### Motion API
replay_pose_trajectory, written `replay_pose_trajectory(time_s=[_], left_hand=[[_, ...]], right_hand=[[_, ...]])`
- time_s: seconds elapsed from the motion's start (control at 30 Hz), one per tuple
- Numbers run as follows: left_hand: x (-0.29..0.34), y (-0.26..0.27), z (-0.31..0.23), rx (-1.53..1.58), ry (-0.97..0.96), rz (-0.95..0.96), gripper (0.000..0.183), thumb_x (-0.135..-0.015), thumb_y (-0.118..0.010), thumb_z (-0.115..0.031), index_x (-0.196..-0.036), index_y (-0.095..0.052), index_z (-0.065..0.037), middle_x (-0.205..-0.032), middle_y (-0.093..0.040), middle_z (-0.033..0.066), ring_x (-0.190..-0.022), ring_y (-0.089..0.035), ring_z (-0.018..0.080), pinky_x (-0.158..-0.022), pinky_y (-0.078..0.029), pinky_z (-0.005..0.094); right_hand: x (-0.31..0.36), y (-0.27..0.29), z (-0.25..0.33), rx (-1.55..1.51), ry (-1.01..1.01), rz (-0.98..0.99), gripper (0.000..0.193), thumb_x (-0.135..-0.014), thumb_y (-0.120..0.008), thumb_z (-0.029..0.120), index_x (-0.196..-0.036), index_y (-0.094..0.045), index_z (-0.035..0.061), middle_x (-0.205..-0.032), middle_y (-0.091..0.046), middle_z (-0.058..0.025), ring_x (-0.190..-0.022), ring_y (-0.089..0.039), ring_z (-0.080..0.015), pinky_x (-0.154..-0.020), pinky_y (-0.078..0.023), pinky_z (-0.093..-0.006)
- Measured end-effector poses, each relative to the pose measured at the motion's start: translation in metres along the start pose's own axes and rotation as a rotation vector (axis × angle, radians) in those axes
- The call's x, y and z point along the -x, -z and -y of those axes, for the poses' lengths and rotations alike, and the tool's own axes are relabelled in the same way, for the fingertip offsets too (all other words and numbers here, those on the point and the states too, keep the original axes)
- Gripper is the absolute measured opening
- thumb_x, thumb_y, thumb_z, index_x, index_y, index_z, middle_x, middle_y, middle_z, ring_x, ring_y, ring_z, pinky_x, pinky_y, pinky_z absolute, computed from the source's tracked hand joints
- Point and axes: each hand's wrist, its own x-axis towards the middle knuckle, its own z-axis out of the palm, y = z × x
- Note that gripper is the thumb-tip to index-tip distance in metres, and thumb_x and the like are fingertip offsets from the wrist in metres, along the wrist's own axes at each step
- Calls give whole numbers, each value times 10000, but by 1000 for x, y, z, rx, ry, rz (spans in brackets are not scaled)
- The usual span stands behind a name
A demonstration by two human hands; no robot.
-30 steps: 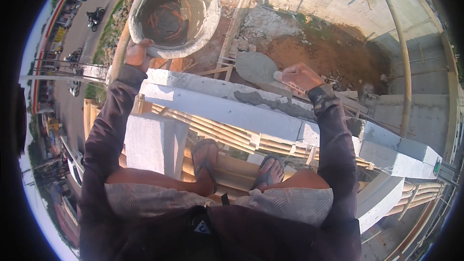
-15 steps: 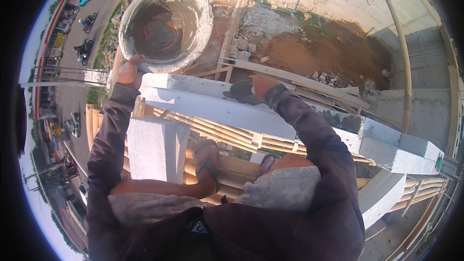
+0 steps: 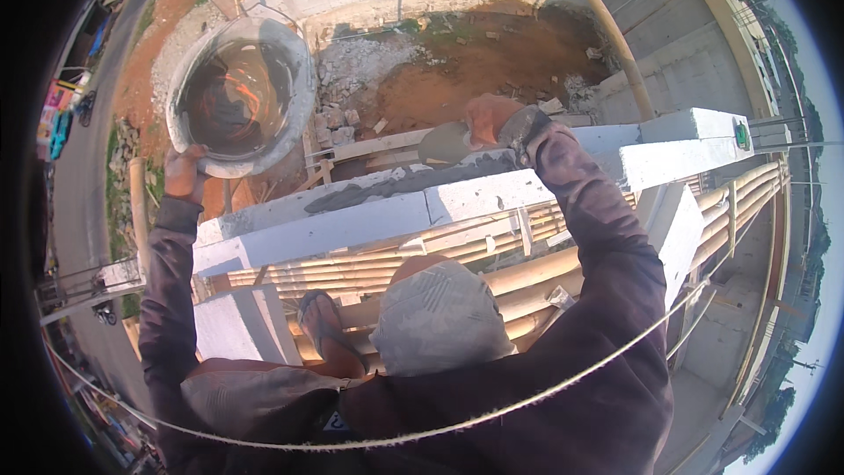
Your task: The person applies mortar to a white block using a trowel, places the block on a bamboo scaffold, and taps it into position. The person repeats this process, scooping mortar from a bucket and spreading it on the block before setting it in place.
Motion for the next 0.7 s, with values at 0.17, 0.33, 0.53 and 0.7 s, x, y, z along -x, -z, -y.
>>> replay_pose_trajectory(time_s=[0.17, 0.33, 0.53, 0.7], left_hand=[[-44, -76, 33, -308, -114, 140, 372, -765, -572, -37, -1133, -600, 7, -914, -669, 116, -793, -652, 243, -697, -530, 343], [-55, -161, 31, -831, -548, 424, 353, -786, -609, -55, -1131, -610, 17, -949, -668, 102, -847, -658, 217, -720, -533, 339], [-6, -225, 10, -6, 61, 783, 413, -799, -586, 8, -1211, -564, 3, -1043, -649, 96, -882, -644, 215, -787, -534, 351], [-11, -246, 0, 66, 270, 778, 302, -808, -578, 8, -1109, -551, 6, -993, -611, 91, -901, -648, 253, -799, -563, 428]], right_hand=[[77, 18, -29, 63, 155, -307, 242, -775, -695, 260, -811, -751, 27, -741, -692, -184, -712, -688, -335, -679, -535, -404], [143, 25, -12, -596, -212, -324, 276, -870, -676, 279, -907, -732, 11, -653, -628, -79, -538, -588, -147, -515, -468, -324], [144, 7, 51, -1002, -165, -638, 304, -868, -707, 296, -825, -717, -5, -651, -624, -55, -492, -555, -121, -479, -467, -303], [125, -1, 84, -573, -256, -987, 326, -834, -718, 274, -936, -720, -35, -837, -698, -236, -808, -694, -360, -761, -542, -422]])
